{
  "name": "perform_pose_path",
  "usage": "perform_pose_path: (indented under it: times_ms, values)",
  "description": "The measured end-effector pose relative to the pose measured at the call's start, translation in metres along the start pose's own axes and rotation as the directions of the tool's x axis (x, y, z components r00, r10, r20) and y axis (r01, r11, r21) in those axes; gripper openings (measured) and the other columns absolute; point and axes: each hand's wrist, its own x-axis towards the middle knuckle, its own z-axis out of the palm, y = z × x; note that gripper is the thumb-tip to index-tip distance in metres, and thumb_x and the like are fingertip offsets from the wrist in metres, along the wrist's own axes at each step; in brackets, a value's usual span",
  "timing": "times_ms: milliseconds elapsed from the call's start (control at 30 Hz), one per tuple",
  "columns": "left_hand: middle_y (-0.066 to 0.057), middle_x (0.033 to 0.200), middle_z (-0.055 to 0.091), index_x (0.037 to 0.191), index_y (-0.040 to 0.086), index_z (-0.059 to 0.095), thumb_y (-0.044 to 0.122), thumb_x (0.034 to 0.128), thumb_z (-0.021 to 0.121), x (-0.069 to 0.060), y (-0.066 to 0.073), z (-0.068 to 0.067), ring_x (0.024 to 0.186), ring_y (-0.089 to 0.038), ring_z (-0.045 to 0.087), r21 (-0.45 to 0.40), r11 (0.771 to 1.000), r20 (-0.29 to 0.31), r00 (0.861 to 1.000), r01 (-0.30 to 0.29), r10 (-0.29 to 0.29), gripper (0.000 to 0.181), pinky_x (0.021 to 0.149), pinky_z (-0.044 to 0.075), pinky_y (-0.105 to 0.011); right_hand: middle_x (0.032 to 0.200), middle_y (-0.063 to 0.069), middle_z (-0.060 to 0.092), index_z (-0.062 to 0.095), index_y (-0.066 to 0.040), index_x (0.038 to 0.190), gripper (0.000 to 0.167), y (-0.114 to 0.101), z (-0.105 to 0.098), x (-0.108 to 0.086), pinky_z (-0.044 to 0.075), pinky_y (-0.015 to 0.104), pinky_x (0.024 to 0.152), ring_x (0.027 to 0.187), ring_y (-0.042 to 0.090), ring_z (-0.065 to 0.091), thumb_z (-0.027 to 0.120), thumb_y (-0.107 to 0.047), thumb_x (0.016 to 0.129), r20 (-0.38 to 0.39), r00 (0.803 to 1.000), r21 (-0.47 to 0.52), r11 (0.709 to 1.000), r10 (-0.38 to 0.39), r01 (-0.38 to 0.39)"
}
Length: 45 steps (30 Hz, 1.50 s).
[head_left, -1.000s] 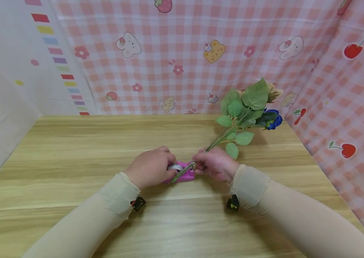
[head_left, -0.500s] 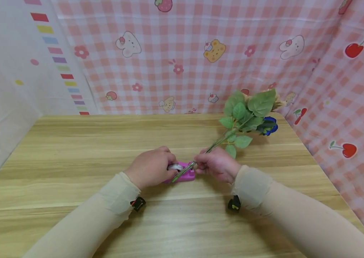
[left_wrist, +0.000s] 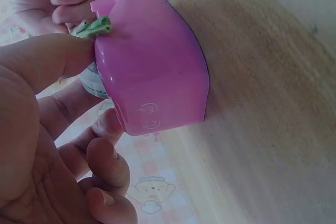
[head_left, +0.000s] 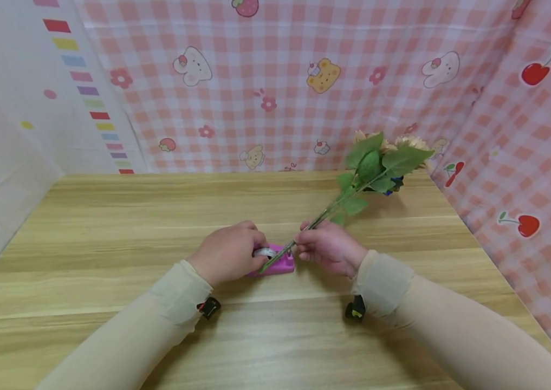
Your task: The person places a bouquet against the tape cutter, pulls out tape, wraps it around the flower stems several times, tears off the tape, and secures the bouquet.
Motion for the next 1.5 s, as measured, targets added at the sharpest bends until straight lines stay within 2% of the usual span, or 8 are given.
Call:
perform_pose_path:
  times_ms: [67,200,400,633,867,1033,1200,1500]
  values:
    - [0.004,0.108,0.066,0.109,0.020,0.079,0.033,0.0938,0.075,0.000,0.000,0.000,0.078,-0.011,0.058,-0.003,1.000,0.002,1.000,0.001,-0.001,0.020,0.070,0.053,-0.030,0.081,0.004,0.064,0.044,-0.009,0.108,0.018,-0.002,0.002,0.000,0.059,0.024,0.071,0.071,0.012,0.063,0.052,0.005,0.101,0.013,1.000,0.038,0.999,0.013,-0.013]
    - [0.004,0.108,0.066,0.108,0.020,0.079,0.033,0.0936,0.074,0.000,0.001,-0.001,0.078,-0.011,0.059,-0.003,1.000,0.001,1.000,0.001,-0.001,0.020,0.070,0.052,-0.030,0.081,0.004,0.061,0.043,-0.012,0.096,0.018,-0.006,0.006,0.002,0.060,0.026,0.074,0.070,0.013,0.065,0.048,0.004,0.103,0.032,0.999,0.101,0.994,0.031,-0.034]
    - [0.003,0.108,0.067,0.107,0.020,0.080,0.031,0.0931,0.074,0.000,0.001,0.000,0.077,-0.011,0.059,0.012,1.000,-0.006,1.000,-0.002,0.002,0.019,0.068,0.052,-0.030,0.076,0.001,0.062,0.046,-0.014,0.079,0.030,-0.005,0.010,0.004,0.058,0.024,0.066,0.061,0.011,0.063,0.060,-0.002,0.103,-0.006,0.999,0.119,0.992,0.039,-0.038]
    - [0.004,0.108,0.067,0.108,0.020,0.080,0.032,0.0938,0.073,0.000,0.001,0.000,0.078,-0.011,0.059,0.014,1.000,-0.012,1.000,-0.012,0.012,0.019,0.069,0.053,-0.030,0.072,0.000,0.061,0.046,-0.012,0.095,0.022,-0.003,0.007,0.004,0.057,0.021,0.062,0.058,0.009,0.060,0.059,0.004,0.102,-0.037,0.999,0.100,0.995,0.011,-0.007]
    - [0.004,0.107,0.066,0.106,0.022,0.079,0.035,0.0930,0.074,0.001,0.001,-0.001,0.079,-0.012,0.058,0.006,1.000,-0.005,1.000,-0.004,0.004,0.019,0.070,0.052,-0.032,0.079,0.001,0.065,0.055,-0.008,0.106,0.008,-0.003,-0.001,0.003,0.056,0.024,0.063,0.066,0.011,0.061,0.059,-0.002,0.103,-0.008,0.999,-0.029,0.999,0.038,-0.038]
    - [0.005,0.107,0.065,0.106,0.023,0.079,0.036,0.0933,0.074,0.000,0.000,-0.001,0.079,-0.012,0.058,-0.007,1.000,-0.002,1.000,0.004,-0.004,0.018,0.070,0.051,-0.032,0.079,0.002,0.068,0.054,-0.002,0.119,0.016,-0.006,-0.004,0.003,0.061,0.025,0.067,0.069,0.012,0.066,0.059,-0.001,0.103,0.025,0.999,-0.038,0.998,0.047,-0.046]
    - [0.005,0.108,0.066,0.106,0.023,0.078,0.035,0.0943,0.074,0.000,0.000,-0.001,0.079,-0.012,0.058,-0.010,1.000,0.000,1.000,0.005,-0.005,0.017,0.072,0.051,-0.032,0.077,0.003,0.070,0.051,-0.003,0.114,0.017,-0.007,-0.003,0.001,0.063,0.027,0.074,0.070,0.013,0.070,0.058,0.005,0.101,0.023,0.999,0.026,0.999,0.042,-0.042]
    - [0.005,0.107,0.065,0.106,0.023,0.079,0.035,0.0956,0.074,0.001,0.001,-0.002,0.080,-0.012,0.058,-0.012,1.000,0.010,1.000,0.009,-0.009,0.017,0.072,0.051,-0.032,0.078,0.006,0.071,0.046,-0.004,0.106,0.017,-0.004,-0.006,0.000,0.063,0.026,0.077,0.071,0.014,0.071,0.055,0.009,0.100,0.014,0.998,0.070,0.996,0.054,-0.055]
